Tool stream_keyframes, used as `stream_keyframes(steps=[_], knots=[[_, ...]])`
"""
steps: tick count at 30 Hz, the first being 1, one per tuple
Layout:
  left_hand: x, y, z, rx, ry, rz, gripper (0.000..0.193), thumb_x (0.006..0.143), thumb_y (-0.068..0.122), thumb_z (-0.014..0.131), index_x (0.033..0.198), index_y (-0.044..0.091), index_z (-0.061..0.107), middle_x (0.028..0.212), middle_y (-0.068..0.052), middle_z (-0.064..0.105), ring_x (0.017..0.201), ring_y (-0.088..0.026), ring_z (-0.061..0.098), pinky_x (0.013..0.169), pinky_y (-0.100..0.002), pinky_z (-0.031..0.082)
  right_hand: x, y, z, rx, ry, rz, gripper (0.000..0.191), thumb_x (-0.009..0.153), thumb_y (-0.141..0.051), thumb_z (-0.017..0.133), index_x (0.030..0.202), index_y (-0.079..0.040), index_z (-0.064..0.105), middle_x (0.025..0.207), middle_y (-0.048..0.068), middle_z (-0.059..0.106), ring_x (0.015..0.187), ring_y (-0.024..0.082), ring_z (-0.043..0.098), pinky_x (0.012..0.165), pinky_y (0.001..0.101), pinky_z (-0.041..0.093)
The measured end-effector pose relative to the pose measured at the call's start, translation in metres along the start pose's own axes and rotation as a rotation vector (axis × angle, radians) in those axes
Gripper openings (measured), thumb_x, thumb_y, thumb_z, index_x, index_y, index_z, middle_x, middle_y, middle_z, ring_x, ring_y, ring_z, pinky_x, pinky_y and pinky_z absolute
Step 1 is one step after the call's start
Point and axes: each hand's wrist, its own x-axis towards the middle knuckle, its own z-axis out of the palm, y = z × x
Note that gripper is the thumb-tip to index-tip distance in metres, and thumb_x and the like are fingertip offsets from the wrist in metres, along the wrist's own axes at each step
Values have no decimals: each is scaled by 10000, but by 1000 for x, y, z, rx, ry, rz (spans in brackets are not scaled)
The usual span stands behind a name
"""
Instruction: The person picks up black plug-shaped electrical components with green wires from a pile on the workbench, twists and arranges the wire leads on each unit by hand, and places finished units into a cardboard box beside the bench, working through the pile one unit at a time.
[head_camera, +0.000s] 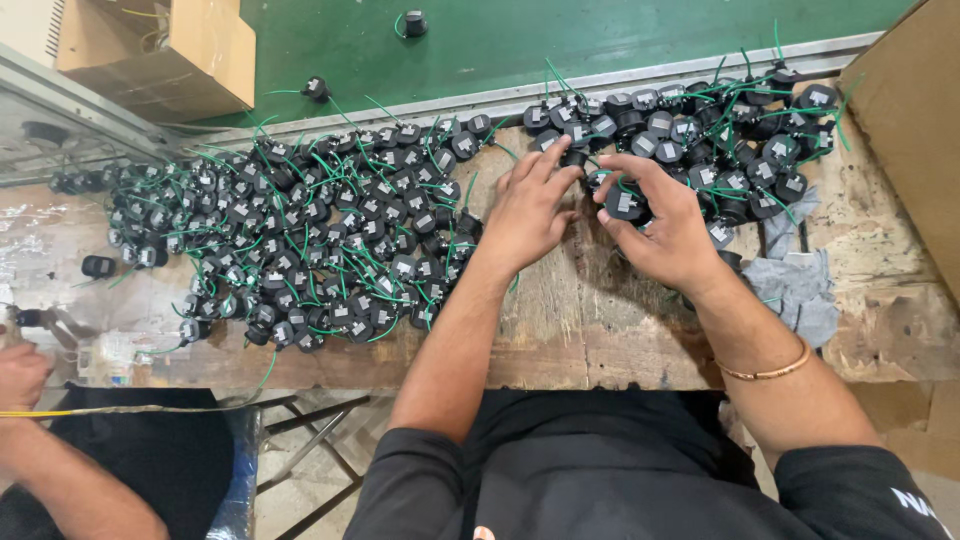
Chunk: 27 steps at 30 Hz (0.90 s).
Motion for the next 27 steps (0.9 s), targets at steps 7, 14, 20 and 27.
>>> stream_keyframes(steps=[7,14,20,27], knots=[[-7,-4,-1,51,198,-112,327,820,161,822,1111,148,674,1104,6,682,1150,-252,613,1011,-462,467,3,-5,-8,-96,30,-57,501,883,74,700,1364,-34,614,1061,99,681,996,205,665,921,302,525],[-10,-4,-3,34,273,-36,434,750,132,794,1177,141,717,1025,-74,664,1035,-303,602,899,-430,491,3,-6,-7,-172,59,-70,329,884,70,714,1185,-62,745,1108,135,674,1020,257,679,890,336,549],[-9,-10,4,8,208,-165,206,858,141,735,1063,125,730,1193,-50,715,1131,-284,660,957,-410,523,3,-7,-6,-156,52,-72,285,888,78,710,1138,-56,743,1089,130,673,1014,254,686,889,337,548],[-12,-16,4,-93,343,-175,422,897,57,680,1309,145,653,1382,-71,641,1253,-309,621,1056,-412,503,4,-8,-5,-141,49,-62,272,884,84,702,1119,-48,738,1061,124,665,986,251,678,870,335,541]])
